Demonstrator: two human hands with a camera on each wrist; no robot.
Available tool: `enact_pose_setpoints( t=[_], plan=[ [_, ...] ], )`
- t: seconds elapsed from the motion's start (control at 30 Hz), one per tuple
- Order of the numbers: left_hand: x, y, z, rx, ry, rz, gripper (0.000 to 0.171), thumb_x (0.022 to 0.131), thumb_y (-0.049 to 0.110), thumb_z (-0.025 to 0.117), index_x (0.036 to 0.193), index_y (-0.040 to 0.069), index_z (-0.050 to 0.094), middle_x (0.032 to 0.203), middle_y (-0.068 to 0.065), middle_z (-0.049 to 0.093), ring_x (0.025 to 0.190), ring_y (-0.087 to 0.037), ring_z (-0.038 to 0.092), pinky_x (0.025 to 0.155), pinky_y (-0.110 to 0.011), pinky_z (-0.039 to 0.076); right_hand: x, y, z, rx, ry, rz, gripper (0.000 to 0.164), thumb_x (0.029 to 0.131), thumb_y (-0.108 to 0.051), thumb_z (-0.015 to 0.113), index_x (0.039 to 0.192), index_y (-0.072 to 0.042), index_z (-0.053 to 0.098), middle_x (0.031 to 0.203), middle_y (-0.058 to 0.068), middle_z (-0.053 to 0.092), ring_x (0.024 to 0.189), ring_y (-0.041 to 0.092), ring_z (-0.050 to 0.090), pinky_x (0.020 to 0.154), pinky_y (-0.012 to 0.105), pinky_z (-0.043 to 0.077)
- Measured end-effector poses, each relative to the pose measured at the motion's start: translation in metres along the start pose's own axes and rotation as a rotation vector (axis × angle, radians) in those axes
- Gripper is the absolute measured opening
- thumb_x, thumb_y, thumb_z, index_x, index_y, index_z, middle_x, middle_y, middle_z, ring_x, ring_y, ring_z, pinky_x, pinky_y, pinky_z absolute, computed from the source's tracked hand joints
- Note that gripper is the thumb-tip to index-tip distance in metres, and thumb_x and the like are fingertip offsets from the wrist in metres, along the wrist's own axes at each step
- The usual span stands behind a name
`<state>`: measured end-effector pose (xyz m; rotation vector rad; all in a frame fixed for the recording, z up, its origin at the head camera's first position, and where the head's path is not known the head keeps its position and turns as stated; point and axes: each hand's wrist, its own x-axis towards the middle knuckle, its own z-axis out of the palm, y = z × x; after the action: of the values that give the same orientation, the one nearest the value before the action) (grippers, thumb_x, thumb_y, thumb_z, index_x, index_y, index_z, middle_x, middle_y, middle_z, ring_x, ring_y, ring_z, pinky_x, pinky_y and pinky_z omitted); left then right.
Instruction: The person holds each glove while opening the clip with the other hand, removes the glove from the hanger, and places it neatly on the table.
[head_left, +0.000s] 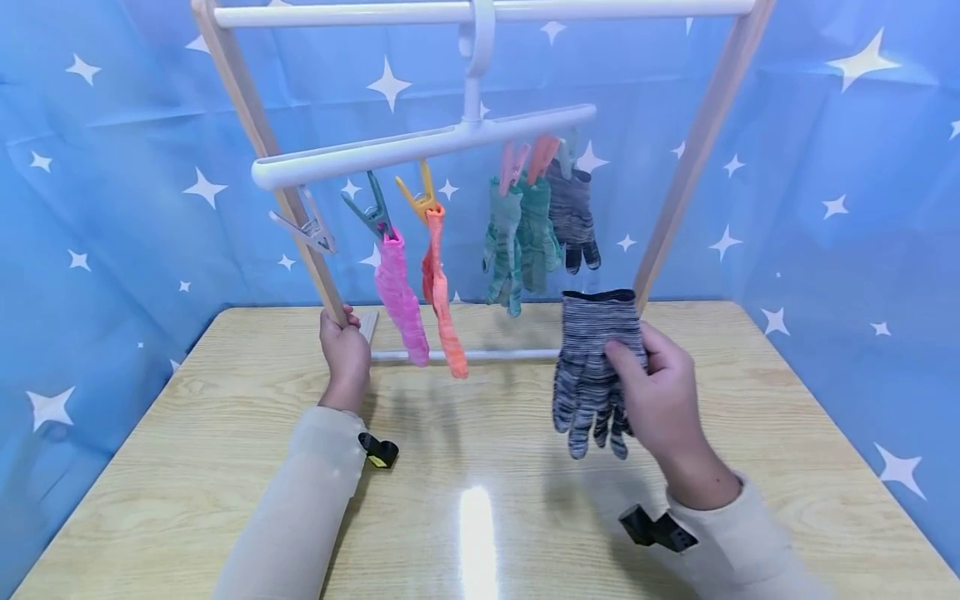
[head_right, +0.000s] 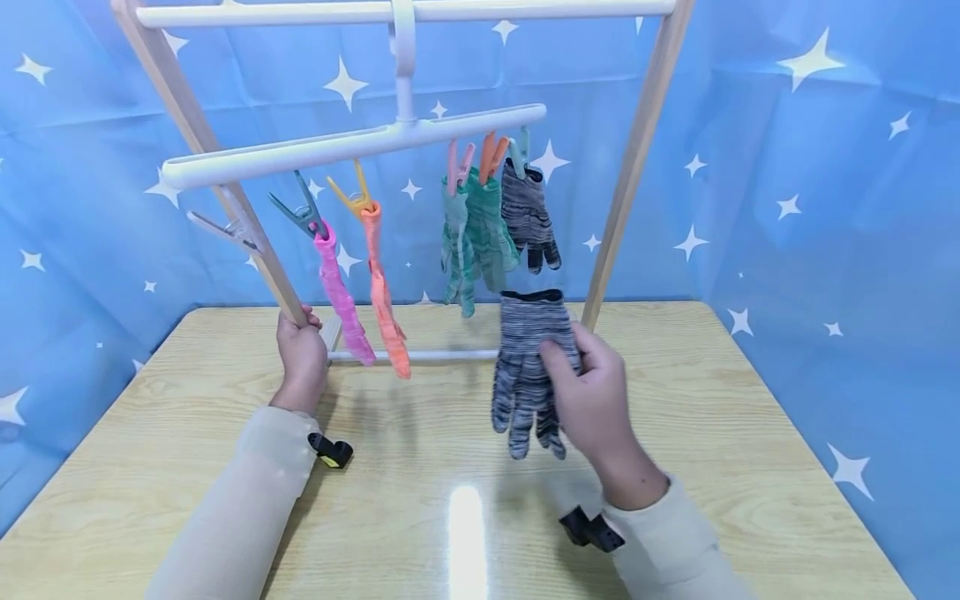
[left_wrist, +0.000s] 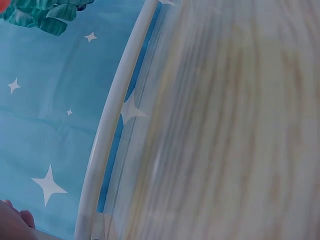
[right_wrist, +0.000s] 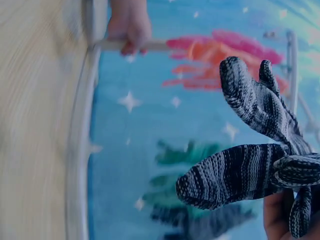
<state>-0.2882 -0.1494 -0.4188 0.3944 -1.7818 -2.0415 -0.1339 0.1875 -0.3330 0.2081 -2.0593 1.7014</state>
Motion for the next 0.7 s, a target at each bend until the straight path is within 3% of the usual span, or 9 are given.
enact_pose_setpoints(
  t=[0.27, 0.6, 0.7],
  plan=[
    [0.003, -0.002, 0.001, 0.028, 0.012, 0.009, 0.038, 0.092, -0.014, 0.027, 0.102, 0.019, 0.043, 0.09, 0.004, 0.039, 0.09, -0.014, 0.041, 0.086, -0.026, 0.033, 0.009, 0.034, -0.05, -0.287, -0.02, 0.106, 0.037, 0.106, -0.024, 0.049, 0.131, -0.002, 0.062, 0.094, -0.023, 0.066, 0.08, 0.0, 0.069, 0.068, 0.018, 0.057],
    [0.006, -0.004, 0.001, 0.037, 0.004, 0.026, 0.038, 0.091, -0.014, 0.029, 0.101, 0.02, 0.043, 0.089, 0.004, 0.039, 0.089, -0.014, 0.042, 0.086, -0.026, 0.034, 0.023, 0.054, -0.093, -0.42, -0.056, 0.223, 0.049, 0.106, -0.035, 0.044, 0.138, 0.0, 0.056, 0.085, -0.025, 0.065, 0.07, 0.001, 0.066, 0.062, 0.021, 0.055],
    [0.006, -0.004, -0.001, 0.033, -0.012, 0.015, 0.036, 0.092, -0.013, 0.028, 0.104, 0.017, 0.043, 0.091, 0.004, 0.039, 0.091, -0.014, 0.042, 0.088, -0.027, 0.034, 0.033, 0.061, -0.105, -0.473, -0.082, 0.265, 0.047, 0.106, -0.04, 0.042, 0.129, -0.004, 0.06, 0.075, -0.02, 0.06, 0.059, 0.004, 0.056, 0.055, 0.026, 0.049]
  ],
)
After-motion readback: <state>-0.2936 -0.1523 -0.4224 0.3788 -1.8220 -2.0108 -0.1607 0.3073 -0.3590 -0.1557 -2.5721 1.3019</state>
